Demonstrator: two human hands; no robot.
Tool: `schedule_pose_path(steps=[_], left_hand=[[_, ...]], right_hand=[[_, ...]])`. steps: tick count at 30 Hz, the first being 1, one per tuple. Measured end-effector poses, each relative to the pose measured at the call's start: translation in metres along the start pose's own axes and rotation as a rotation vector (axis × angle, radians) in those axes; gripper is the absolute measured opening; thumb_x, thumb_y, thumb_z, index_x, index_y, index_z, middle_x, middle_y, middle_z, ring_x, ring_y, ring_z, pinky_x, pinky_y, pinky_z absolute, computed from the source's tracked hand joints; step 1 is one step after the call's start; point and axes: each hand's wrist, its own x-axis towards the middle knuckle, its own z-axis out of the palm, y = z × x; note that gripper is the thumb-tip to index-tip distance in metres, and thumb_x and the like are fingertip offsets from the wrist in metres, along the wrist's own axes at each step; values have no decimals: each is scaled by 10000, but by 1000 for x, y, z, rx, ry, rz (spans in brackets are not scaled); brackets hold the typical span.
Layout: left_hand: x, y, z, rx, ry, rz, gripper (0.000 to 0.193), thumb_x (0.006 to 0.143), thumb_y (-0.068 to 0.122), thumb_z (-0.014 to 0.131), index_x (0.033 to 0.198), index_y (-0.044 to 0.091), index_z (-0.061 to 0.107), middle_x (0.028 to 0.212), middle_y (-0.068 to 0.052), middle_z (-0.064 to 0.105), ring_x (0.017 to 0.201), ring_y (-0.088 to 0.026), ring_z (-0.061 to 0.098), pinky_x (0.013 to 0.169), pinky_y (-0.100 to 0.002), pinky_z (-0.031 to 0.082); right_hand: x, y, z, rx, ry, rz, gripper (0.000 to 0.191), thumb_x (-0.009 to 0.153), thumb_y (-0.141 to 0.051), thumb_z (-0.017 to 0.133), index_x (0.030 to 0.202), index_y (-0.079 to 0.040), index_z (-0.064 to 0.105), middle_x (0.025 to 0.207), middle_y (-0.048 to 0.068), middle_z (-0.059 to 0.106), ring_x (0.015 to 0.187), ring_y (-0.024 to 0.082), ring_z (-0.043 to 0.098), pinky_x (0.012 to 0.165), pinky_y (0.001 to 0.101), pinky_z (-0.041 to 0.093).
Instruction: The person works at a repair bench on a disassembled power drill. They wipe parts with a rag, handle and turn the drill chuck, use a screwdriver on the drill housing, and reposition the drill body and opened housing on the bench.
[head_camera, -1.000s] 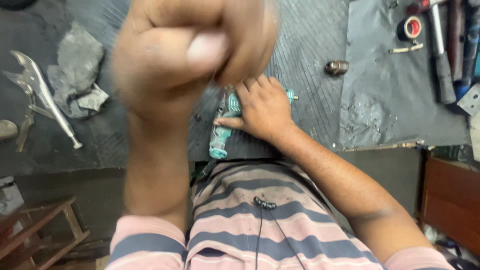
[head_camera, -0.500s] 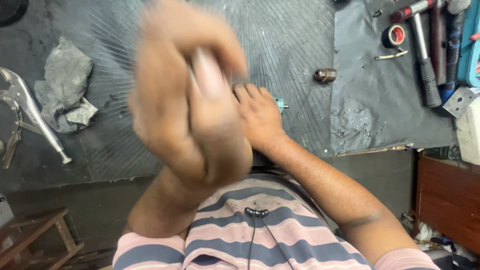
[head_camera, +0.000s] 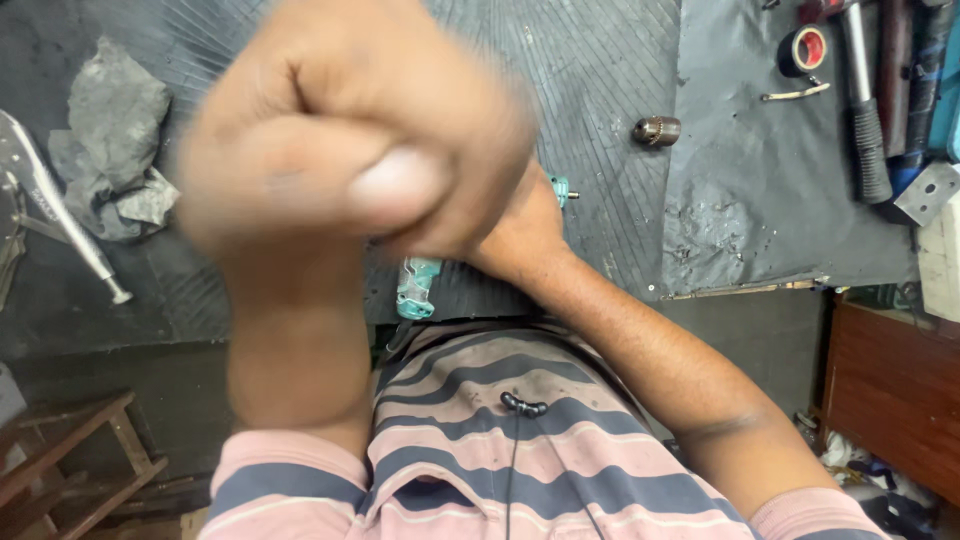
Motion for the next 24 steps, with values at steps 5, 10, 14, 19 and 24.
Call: schedule_pose_path(steps=[5,10,14,19,24], left_hand=[[-2,1,12,160,22,-32,472,1149,347,488,811,22,539,713,-73,529,610,-144,536,582,-309,378],[-13,-8,31,656,243,223,360,1173,253,404,954,7,548,796,-83,545,645,-163,549,578,-311,369],[7,-23,-5,709,10,425,165,1161,59,396,1090,-1,533,871,-91,555,656,-165,516,576,-303,399],[3,-34,-3,534,7,127,159,1038,52,524,927,-37,455,712,-120,411,556,-199,367,494,-330,262],[12,-31,-23,-56,-218,-80,154,1037,109,528,946,-3,476,741,-72,429,608,-176,384,553,-320,288]], right_hand=[[1,-2,-1,-13,-68,62,788,741,-766,717,1129,-80,685,1084,108,663,1050,294,593,861,432,456],[1,-4,-3,27,-8,23,808,739,-765,716,1173,-85,666,1069,102,660,1015,289,603,827,424,456],[5,-3,-6,26,-177,102,831,747,-757,732,1198,-65,648,1025,110,648,983,296,609,817,422,460],[9,-5,-11,-53,-79,56,680,832,-597,732,1299,-108,656,1078,44,624,1030,237,598,849,388,455],[7,-6,-10,-5,-21,53,830,739,-752,685,1184,-52,662,1029,93,624,947,263,590,795,398,458]])
